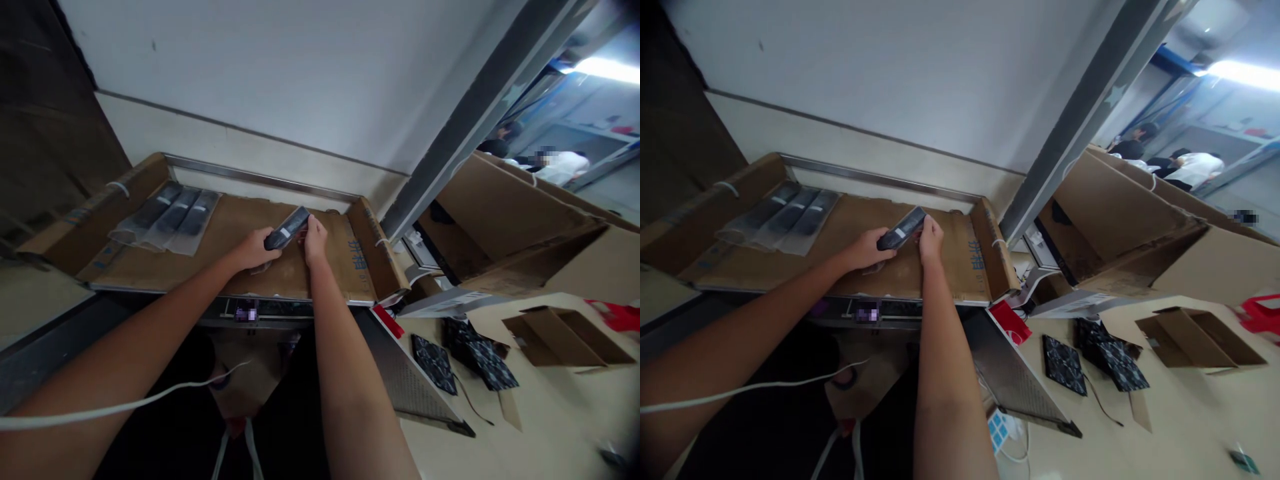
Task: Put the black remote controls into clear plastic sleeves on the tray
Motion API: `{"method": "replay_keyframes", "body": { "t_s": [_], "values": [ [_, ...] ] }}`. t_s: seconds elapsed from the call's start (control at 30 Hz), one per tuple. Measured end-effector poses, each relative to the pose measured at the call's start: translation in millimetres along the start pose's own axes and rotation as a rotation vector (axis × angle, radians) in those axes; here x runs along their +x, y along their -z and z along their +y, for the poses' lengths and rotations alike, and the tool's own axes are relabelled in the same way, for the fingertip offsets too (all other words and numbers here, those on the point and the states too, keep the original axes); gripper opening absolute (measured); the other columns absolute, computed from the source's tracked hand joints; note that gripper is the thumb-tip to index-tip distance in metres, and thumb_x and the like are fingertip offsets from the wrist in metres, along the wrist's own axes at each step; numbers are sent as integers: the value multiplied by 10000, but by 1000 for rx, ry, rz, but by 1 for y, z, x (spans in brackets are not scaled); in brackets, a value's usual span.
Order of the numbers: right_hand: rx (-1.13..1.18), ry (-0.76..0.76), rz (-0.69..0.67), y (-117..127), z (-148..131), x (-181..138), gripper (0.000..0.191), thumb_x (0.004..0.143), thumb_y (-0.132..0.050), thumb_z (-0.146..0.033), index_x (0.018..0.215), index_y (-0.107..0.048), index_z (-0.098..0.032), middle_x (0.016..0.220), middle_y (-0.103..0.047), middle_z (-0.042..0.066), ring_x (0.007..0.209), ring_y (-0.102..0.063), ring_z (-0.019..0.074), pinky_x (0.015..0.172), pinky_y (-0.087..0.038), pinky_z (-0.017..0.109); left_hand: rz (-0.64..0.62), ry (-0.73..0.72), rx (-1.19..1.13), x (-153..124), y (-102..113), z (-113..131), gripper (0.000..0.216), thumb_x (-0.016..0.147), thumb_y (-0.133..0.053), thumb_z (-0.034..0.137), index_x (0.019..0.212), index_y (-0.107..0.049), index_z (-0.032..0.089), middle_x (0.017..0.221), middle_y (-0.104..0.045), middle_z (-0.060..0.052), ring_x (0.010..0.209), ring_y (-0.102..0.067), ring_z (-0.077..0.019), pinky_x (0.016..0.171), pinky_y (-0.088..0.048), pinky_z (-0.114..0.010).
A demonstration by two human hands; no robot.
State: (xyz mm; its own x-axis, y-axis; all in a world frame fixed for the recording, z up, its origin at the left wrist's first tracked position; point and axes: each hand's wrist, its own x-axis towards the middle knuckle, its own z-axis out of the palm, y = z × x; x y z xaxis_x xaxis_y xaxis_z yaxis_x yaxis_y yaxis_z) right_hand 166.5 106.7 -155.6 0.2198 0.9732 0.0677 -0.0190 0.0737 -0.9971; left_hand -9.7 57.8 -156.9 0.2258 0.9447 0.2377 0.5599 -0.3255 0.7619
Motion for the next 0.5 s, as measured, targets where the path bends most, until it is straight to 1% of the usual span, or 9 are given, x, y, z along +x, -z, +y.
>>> {"method": "replay_keyframes", "body": {
  "t_s": [0.17, 0.27, 0.33, 0.4, 0.43, 0.5],
  "values": [
    [63, 15, 13, 3, 4, 3, 324, 972, -438, -472, 773, -499, -223, 633, -521, -45, 553, -552, 119, 469, -408, 203, -68, -14, -43, 2, 1, -1, 336, 716, -738, 441, 907, -650, 179, 839, -656, -37, 763, -608, -211, 696, -465, -327],
    [22, 34, 33, 3, 9, 4, 324, 978, -417, -467, 782, -501, -223, 639, -519, -47, 554, -528, 114, 500, -432, 203, -68, -19, -116, 1, 0, -2, 430, 719, -769, 496, 984, -647, 180, 907, -684, -47, 810, -637, -217, 730, -486, -333],
    [-43, 40, 35, 3, 7, 5, 333, 990, -392, -461, 798, -518, -219, 652, -526, -43, 566, -527, 115, 517, -441, 204, -64, -3, -150, 0, -1, -2, 500, 707, -796, 507, 1047, -634, 179, 972, -704, -61, 863, -663, -227, 773, -507, -343],
    [-127, 75, 23, 3, -2, 9, 344, 1003, -374, -446, 807, -536, -215, 658, -526, -37, 584, -537, 121, 537, -447, 208, -54, 16, -154, -1, -1, -1, 576, 690, -821, 507, 1115, -616, 177, 1047, -711, -80, 924, -677, -242, 819, -523, -358],
    [-175, 119, 9, 2, -10, 11, 351, 1008, -370, -440, 802, -542, -214, 660, -525, -33, 593, -542, 125, 554, -452, 214, -47, 18, -140, -2, 0, 0, 617, 681, -831, 508, 1151, -606, 177, 1089, -707, -90, 958, -678, -252, 843, -526, -368],
    [-287, 264, -42, -1, -30, 15, 368, 1018, -381, -441, 779, -547, -216, 675, -539, -21, 633, -562, 137, 617, -473, 234, -15, 2, -108, -3, 1, 2, 703, 665, -847, 508, 1227, -580, 181, 1178, -689, -105, 1039, -664, -273, 899, -526, -390]
  ]
}}
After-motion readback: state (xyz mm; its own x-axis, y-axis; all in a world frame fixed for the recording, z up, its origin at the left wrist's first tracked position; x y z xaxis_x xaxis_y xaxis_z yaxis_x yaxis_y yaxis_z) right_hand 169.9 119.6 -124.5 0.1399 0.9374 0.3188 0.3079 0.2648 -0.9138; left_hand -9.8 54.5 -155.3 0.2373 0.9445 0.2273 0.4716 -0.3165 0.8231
